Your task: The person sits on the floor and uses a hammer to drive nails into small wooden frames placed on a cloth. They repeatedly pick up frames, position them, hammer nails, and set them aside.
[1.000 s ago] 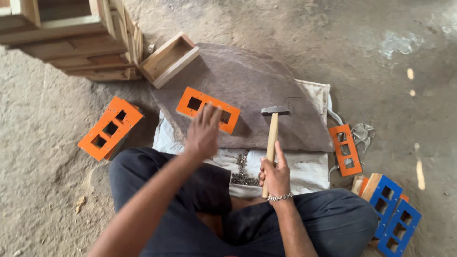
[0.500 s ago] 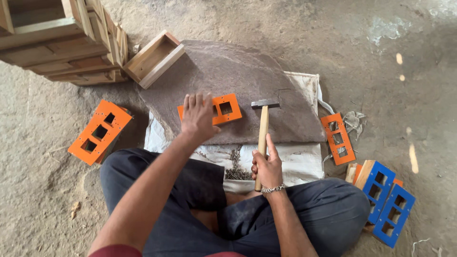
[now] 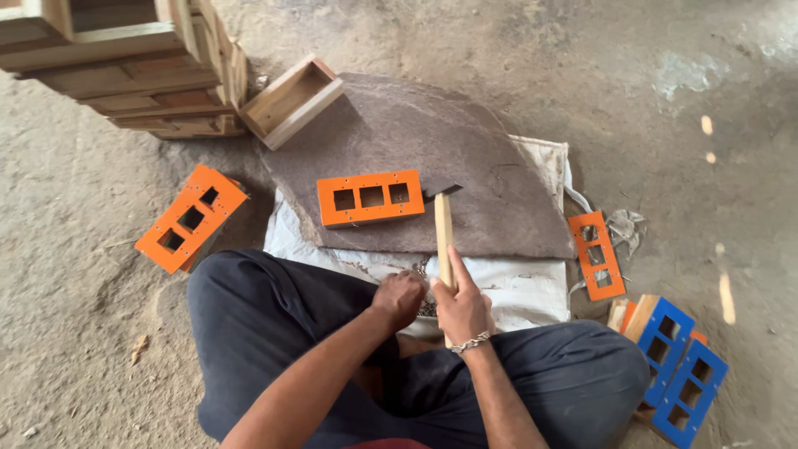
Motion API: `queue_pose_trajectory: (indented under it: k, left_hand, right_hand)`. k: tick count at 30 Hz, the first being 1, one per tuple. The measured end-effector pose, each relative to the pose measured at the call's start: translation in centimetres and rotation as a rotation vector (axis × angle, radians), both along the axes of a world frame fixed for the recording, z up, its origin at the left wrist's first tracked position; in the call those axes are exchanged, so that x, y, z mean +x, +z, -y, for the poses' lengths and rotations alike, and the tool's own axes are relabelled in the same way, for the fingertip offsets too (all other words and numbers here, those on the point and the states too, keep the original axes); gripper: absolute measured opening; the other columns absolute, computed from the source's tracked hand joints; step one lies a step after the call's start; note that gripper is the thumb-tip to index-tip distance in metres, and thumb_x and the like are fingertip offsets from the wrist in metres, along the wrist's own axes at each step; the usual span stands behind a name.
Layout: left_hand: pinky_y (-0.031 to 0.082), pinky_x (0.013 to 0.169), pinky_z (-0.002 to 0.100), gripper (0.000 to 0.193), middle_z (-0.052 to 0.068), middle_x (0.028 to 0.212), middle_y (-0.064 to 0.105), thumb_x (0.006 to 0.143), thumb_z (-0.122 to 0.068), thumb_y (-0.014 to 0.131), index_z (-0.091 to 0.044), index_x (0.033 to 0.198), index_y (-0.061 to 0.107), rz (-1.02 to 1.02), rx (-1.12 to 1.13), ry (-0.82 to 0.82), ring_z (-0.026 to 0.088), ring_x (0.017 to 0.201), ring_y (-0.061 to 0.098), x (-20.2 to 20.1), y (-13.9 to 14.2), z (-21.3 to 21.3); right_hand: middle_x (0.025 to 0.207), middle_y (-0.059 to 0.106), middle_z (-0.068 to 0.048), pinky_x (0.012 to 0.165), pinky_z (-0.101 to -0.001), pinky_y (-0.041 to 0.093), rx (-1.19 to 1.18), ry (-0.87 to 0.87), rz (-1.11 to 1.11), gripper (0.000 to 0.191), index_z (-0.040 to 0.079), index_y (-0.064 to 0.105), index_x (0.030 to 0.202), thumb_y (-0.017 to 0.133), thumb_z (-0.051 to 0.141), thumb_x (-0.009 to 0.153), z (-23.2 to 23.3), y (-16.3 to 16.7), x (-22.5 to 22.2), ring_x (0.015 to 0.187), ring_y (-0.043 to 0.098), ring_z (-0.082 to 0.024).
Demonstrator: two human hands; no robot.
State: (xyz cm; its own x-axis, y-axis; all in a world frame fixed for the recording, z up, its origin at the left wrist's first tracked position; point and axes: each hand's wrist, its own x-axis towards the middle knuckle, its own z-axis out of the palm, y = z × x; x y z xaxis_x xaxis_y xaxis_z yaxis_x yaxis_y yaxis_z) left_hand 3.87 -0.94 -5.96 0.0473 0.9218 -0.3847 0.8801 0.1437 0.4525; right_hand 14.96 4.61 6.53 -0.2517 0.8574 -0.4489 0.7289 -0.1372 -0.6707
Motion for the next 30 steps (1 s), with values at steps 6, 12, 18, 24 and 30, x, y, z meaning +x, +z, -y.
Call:
queue_pose_trajectory:
  k: [6, 12, 18, 24, 30]
  left_hand:
    - [0.053, 0.096, 0.046, 0.019, 0.017, 0.121, 0.066, 0.093, -0.008, 0.061, -0.005, 0.108, 0.07, -0.02, 0.0, -0.137, 0.033, 0.117, 0.063, -0.2, -0.6, -0.2]
    - [0.06, 0.089, 0.041, 0.015, 0.017, 0.116, 0.07, 0.094, -0.008, 0.062, -0.005, 0.102, 0.074, -0.072, -0.091, -0.225, 0.031, 0.109, 0.071, -1.2, 0.0, -0.4]
    - [0.059, 0.087, 0.044, 0.014, 0.017, 0.114, 0.07, 0.09, -0.006, 0.063, -0.007, 0.1, 0.074, -0.052, -0.087, -0.171, 0.032, 0.105, 0.071, -1.8, 0.8, -0.1]
    - [0.057, 0.08, 0.049, 0.017, 0.018, 0.107, 0.069, 0.091, -0.02, 0.067, -0.005, 0.1, 0.067, 0.181, 0.091, 0.096, 0.037, 0.093, 0.07, -2.1, 1.7, 0.8]
    - [0.058, 0.076, 0.043, 0.012, 0.016, 0.091, 0.074, 0.091, -0.015, 0.071, -0.004, 0.095, 0.074, 0.531, 0.494, 0.436, 0.033, 0.084, 0.072, -5.2, 3.1, -0.7]
  right_hand:
    - [0.068, 0.066, -0.003, 0.039, -0.0291, 0.051, -0.088, -0.118, -0.174, 0.074, 0.025, 0.038, 0.158, 0.065, 0.019, 0.089, -0.6, 0.0, -0.2, 0.049, 0.059, -0.01]
    - [0.071, 0.06, -0.001, 0.037, -0.0248, 0.046, -0.221, -0.233, -0.398, 0.075, 0.022, 0.034, 0.16, 0.062, 0.008, 0.092, -0.7, -0.6, 0.1, 0.048, 0.053, -0.006]
    - [0.069, 0.059, -0.001, 0.036, -0.0245, 0.044, -0.231, -0.237, -0.461, 0.076, 0.02, 0.034, 0.16, 0.063, 0.009, 0.091, -0.7, -0.4, 0.0, 0.047, 0.051, -0.006]
    - [0.07, 0.06, 0.001, 0.037, -0.0242, 0.046, -0.248, -0.248, -0.411, 0.075, 0.022, 0.033, 0.16, 0.063, 0.01, 0.092, -0.7, -0.1, -0.2, 0.048, 0.052, -0.005]
    - [0.07, 0.062, 0.002, 0.038, -0.0242, 0.047, -0.242, -0.247, -0.38, 0.076, 0.022, 0.034, 0.16, 0.064, 0.011, 0.091, -0.6, 0.5, -0.4, 0.048, 0.052, -0.005]
